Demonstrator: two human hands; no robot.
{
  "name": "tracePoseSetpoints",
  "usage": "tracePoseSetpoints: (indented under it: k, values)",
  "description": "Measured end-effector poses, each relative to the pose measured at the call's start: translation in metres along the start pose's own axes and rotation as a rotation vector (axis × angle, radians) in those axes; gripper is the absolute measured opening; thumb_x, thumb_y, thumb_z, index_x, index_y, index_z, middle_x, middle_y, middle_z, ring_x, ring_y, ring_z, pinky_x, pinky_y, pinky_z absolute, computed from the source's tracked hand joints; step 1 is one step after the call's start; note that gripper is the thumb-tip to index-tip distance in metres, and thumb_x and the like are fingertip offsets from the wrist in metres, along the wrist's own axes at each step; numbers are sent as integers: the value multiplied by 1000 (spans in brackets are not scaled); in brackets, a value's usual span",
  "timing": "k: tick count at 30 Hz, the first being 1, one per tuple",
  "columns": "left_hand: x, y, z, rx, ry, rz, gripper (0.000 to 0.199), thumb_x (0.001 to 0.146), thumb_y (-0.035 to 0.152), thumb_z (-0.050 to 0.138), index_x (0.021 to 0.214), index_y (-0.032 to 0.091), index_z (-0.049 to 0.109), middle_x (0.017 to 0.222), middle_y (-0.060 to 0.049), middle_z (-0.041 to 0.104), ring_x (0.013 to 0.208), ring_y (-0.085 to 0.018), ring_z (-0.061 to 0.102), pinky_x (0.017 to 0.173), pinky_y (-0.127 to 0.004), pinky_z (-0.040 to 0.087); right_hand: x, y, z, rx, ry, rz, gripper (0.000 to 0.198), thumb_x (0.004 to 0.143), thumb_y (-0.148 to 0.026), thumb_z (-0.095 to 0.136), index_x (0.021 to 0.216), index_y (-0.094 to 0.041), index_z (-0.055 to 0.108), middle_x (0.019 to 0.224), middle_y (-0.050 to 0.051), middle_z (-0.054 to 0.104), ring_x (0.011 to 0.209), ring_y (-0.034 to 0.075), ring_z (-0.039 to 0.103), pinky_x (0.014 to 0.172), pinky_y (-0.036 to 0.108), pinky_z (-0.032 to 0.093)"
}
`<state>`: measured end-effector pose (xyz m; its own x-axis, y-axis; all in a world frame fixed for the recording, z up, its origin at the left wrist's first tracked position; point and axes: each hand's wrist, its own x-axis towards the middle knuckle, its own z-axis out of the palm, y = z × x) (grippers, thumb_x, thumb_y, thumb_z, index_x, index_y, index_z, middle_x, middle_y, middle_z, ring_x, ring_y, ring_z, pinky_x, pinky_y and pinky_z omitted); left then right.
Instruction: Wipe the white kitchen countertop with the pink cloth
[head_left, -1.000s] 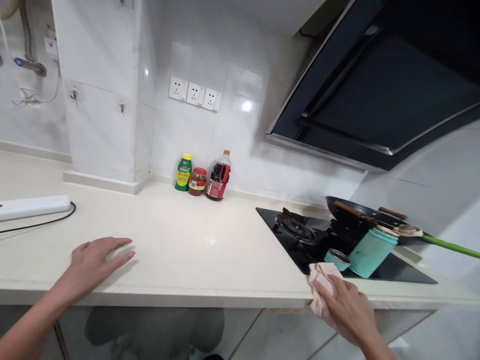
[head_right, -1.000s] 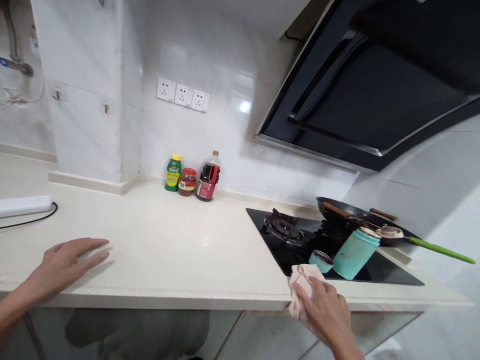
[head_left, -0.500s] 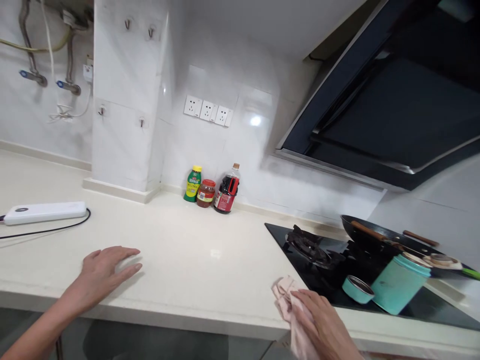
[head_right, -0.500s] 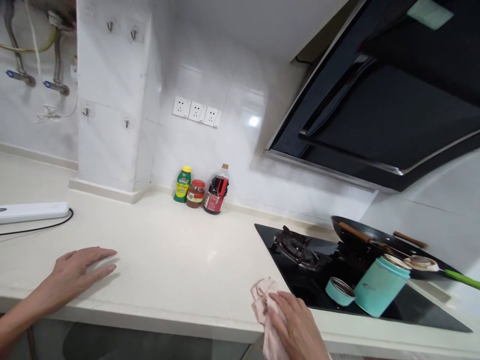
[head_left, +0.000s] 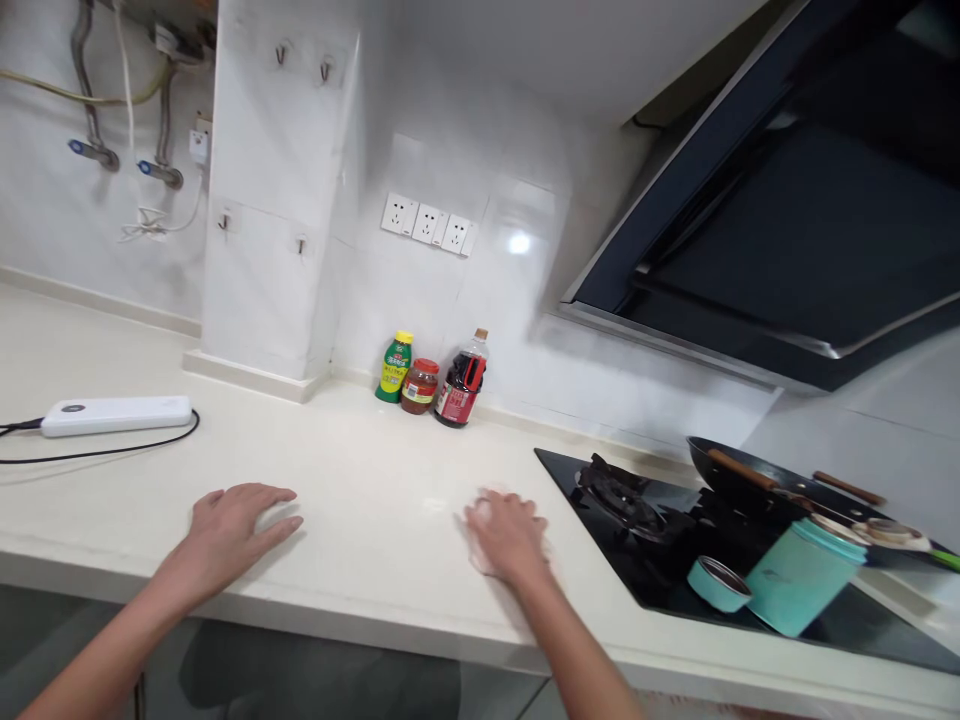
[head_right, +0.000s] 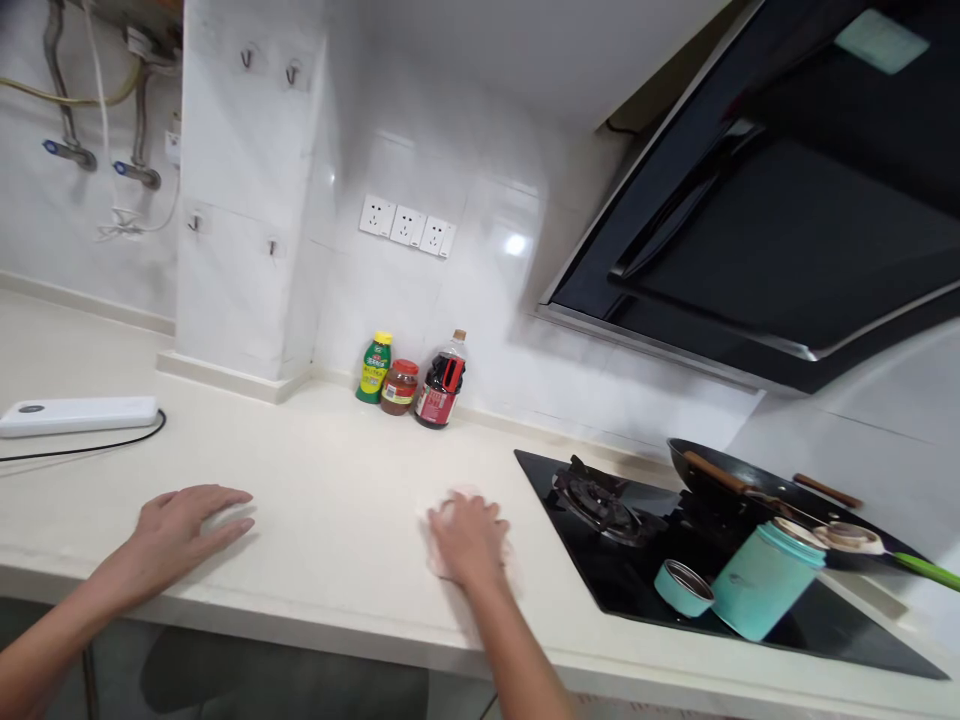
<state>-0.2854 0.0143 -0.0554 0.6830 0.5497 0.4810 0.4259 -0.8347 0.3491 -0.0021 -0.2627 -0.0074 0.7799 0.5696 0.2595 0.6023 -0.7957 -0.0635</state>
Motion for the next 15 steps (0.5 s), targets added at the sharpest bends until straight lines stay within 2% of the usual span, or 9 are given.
tracePoseSetpoints:
  k: [3, 5, 8, 11, 15]
  values:
    - [1, -1, 1, -6, 8, -16, 49, 88, 64, 48, 115, 31, 72, 125, -3, 71, 125, -32, 58, 106, -45, 32, -21, -78, 0, 153, 13, -235, 50, 91, -60, 48, 128, -27, 56, 128, 9, 59, 115, 34, 49, 100, 54, 38]
    - [2, -2, 2, -17, 12, -38, 49, 88, 63, 47, 114, 30, 72, 125, -3, 72, 125, -31, 58, 105, -44, 33, -43, -119, -3, 232, 11, -417, 46, 91, -58, 50, 125, -28, 57, 125, 6, 61, 115, 30, 48, 101, 49, 38]
    - [3, -3, 0, -53, -1, -83, 50, 88, 62, 45, 116, 30, 72, 126, -3, 71, 126, -30, 58, 107, -44, 32, -73, -150, -9, 310, -3, -674, 44, 90, -58, 53, 125, -31, 57, 134, 0, 57, 119, 25, 46, 105, 42, 36]
    - [2, 1, -6, -70, -25, -113, 52, 86, 62, 45, 116, 29, 72, 127, -3, 71, 127, -29, 57, 108, -45, 31, -84, -137, -9, 335, -13, -783, 46, 86, -57, 62, 127, -38, 56, 146, -4, 49, 126, 22, 43, 106, 40, 35]
    - [0, 11, -16, -60, -66, -106, 53, 87, 62, 44, 117, 28, 72, 129, -5, 70, 127, -30, 57, 107, -47, 32, -72, -69, -1, 291, -13, -642, 46, 84, -61, 65, 127, -48, 57, 146, -4, 49, 125, 26, 46, 102, 48, 37]
